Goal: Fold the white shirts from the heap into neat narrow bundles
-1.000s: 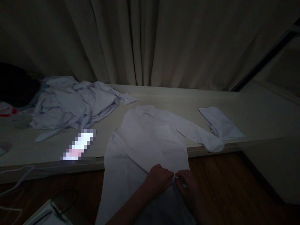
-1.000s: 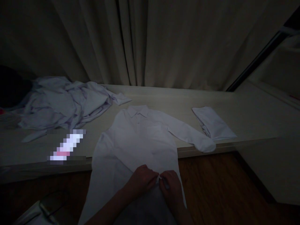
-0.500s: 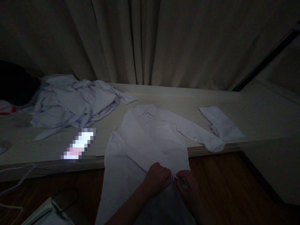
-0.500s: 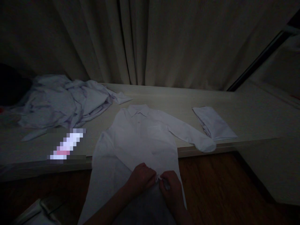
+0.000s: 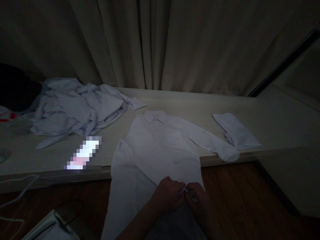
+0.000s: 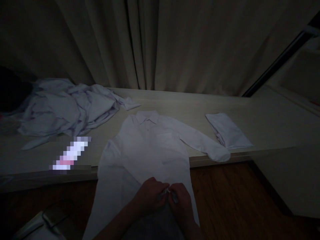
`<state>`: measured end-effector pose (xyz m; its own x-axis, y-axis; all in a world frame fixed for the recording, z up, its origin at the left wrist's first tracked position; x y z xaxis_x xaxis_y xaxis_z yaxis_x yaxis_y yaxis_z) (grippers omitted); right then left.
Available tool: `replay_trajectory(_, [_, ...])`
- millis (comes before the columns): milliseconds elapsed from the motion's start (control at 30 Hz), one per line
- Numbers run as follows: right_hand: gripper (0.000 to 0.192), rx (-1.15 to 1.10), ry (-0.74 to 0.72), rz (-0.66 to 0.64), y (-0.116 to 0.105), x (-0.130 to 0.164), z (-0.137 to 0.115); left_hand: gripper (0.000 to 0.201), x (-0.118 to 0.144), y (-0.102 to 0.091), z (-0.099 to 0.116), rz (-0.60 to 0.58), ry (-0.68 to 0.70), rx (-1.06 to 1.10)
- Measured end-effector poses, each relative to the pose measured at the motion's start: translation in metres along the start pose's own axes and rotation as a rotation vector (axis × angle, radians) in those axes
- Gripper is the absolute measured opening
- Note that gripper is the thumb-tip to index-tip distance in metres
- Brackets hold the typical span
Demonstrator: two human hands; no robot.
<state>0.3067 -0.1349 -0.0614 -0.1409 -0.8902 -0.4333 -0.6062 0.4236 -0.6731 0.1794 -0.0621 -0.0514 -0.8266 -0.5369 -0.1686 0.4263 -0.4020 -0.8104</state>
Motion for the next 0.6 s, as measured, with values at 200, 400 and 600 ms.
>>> replay_trajectory(200, [0.010,0.004,0.041,-0.041,0.001,-0.002,-0.004,0.007,-0.002,0.011,-0.003,0.049,0.005,-0.183])
replay_trajectory(400, [0.010,0.042,0.042,-0.049,-0.002,-0.006,-0.008,0.008,-0.002,0.010,-0.003,0.128,-0.026,-0.171])
replay_trajectory(600, [0.012,0.047,-0.033,-0.022,-0.009,-0.009,-0.015,0.007,-0.007,0.004,-0.003,0.151,-0.033,-0.209])
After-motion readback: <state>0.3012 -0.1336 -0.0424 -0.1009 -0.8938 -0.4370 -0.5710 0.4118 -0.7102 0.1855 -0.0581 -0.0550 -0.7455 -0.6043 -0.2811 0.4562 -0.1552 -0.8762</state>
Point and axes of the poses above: each hand's wrist, its own x-axis away from the middle knuckle, its own y-axis out of the palm, z = x × y, the point moved 4 cm from there along -x, towards the middle knuckle
